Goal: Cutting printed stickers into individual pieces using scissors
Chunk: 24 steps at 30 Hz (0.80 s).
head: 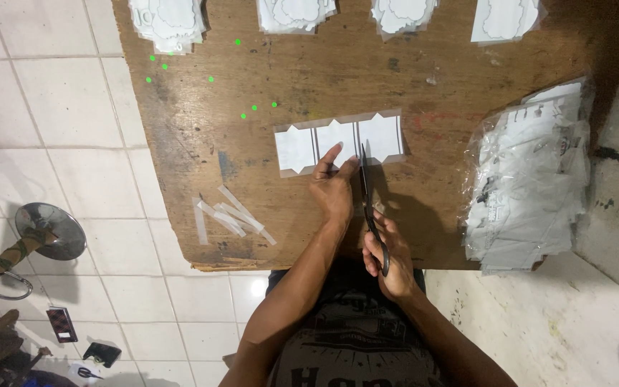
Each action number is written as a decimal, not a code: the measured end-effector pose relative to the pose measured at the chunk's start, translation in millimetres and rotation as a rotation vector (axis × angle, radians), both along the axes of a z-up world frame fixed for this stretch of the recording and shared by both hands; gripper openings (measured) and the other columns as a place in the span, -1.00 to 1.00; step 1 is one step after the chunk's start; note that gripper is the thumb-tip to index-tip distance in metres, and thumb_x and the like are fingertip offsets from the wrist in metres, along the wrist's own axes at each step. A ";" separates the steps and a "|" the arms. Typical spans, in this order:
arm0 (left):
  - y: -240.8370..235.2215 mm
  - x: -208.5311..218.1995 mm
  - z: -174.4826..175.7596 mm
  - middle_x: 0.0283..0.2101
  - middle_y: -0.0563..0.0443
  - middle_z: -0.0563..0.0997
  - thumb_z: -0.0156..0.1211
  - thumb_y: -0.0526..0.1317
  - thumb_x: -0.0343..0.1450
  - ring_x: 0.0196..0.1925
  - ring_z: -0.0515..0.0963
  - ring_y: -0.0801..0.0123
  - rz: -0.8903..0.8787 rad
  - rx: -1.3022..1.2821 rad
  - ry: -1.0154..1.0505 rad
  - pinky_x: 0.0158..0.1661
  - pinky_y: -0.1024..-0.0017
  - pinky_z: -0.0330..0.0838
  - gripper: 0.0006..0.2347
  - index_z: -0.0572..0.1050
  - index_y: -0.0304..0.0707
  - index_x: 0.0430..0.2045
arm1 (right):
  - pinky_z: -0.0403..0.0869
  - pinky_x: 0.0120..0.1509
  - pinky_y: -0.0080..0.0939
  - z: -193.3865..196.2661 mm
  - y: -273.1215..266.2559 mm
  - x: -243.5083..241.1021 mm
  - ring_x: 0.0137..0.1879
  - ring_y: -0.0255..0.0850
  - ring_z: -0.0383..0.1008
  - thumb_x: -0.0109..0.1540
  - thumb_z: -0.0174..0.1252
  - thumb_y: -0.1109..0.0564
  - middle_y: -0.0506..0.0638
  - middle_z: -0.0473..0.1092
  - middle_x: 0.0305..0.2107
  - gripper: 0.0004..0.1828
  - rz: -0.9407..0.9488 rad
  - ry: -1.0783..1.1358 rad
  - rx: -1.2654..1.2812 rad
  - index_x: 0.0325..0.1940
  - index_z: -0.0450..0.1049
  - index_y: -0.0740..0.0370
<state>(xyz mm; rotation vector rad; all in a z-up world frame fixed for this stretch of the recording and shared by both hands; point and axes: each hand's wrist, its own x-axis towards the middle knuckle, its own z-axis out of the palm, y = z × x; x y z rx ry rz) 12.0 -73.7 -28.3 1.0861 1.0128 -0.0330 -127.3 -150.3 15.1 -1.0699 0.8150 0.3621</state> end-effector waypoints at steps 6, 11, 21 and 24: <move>3.1 1.3 5.3 -0.40 -0.11 0.61 0.43 -0.55 0.19 -0.47 0.67 0.40 -0.010 0.017 -0.024 -0.31 0.43 0.71 -0.64 0.61 -0.46 -0.12 | 0.21 -0.77 -0.37 7.3 0.1 7.4 -0.77 -0.28 0.21 0.29 0.20 0.07 0.12 0.28 -0.61 -0.35 -0.011 0.010 0.017 0.37 0.18 0.43; 1.8 -2.3 -2.4 -0.42 -0.07 0.59 0.43 -0.55 0.19 -0.46 0.65 0.44 -0.011 0.014 -0.030 -0.31 0.45 0.71 -0.63 0.60 -0.46 -0.11 | 0.22 -0.78 -0.37 0.4 -0.1 1.0 -0.77 -0.27 0.22 0.29 0.20 0.09 0.12 0.28 -0.61 -0.36 0.003 0.014 0.006 0.37 0.19 0.42; -0.4 -19.8 -35.9 -0.46 -0.06 0.56 0.44 -0.54 0.18 -0.53 0.63 0.46 -0.070 0.069 0.012 -0.40 0.50 0.66 -0.63 0.61 -0.42 -0.12 | 0.22 -0.82 -0.36 8.8 1.5 8.8 -0.80 -0.28 0.20 0.28 0.17 0.25 0.10 0.23 -0.63 -0.43 0.008 -0.004 -0.010 0.36 0.22 0.44; -0.1 -18.1 -32.2 -0.52 -0.02 0.52 0.44 -0.54 0.18 -0.54 0.63 0.44 -0.059 0.043 0.014 -0.41 0.50 0.64 -0.63 0.61 -0.43 -0.12 | 0.22 -0.82 -0.38 1.1 0.6 7.0 -0.79 -0.31 0.19 0.28 0.18 0.24 0.07 0.22 -0.62 -0.42 -0.015 -0.002 0.000 0.36 0.22 0.44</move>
